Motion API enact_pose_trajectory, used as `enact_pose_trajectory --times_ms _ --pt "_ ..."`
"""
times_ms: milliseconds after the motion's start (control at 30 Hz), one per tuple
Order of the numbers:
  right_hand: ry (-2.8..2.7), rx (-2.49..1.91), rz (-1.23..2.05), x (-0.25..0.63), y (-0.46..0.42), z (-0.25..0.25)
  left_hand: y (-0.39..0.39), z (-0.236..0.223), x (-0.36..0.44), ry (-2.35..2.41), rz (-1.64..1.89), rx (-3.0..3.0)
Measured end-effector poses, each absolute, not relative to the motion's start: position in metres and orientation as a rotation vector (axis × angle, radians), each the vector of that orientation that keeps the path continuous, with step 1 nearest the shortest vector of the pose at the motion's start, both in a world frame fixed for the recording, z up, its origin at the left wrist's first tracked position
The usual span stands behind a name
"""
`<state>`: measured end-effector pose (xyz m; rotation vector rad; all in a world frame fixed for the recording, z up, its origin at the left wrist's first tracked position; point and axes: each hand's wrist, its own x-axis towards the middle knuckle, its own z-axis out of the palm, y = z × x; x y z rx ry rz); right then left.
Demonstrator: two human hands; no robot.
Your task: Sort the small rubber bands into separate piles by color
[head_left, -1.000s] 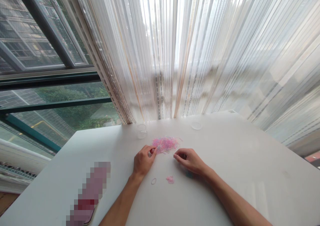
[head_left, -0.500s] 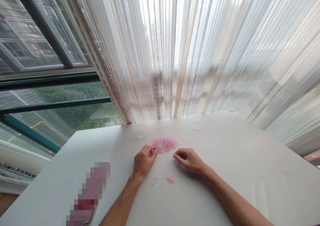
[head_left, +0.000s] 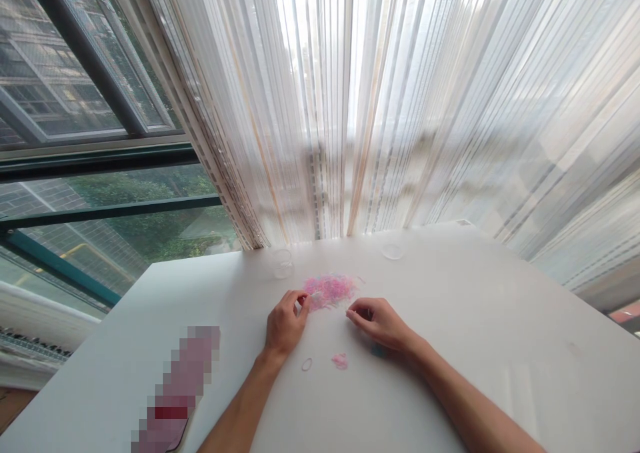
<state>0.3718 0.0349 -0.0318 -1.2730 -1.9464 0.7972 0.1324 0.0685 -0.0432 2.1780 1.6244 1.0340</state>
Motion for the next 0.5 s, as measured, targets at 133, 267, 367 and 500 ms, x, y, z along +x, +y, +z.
enact_pose_trajectory --times_ms 133,267,367,500 --pt "-1.94 -1.27 0.795 0.371 0.0341 -0.031 0.0687 -0.0452 0.1322 1.616 1.091 2.173" --pt "-1.933 -1.274 0.804 0.3705 0.0338 -0.0305 0.0683 -0.0443 0.1332 1.641 1.12 2.173" --pt "-1.928 -1.277 0.812 0.3705 0.0342 -0.0306 0.0678 -0.0424 0.1334 1.632 1.148 2.183" --pt "-1.932 -1.277 0.803 0.3709 0.0351 -0.0316 0.0679 -0.0413 0.1326 1.614 1.19 2.19"
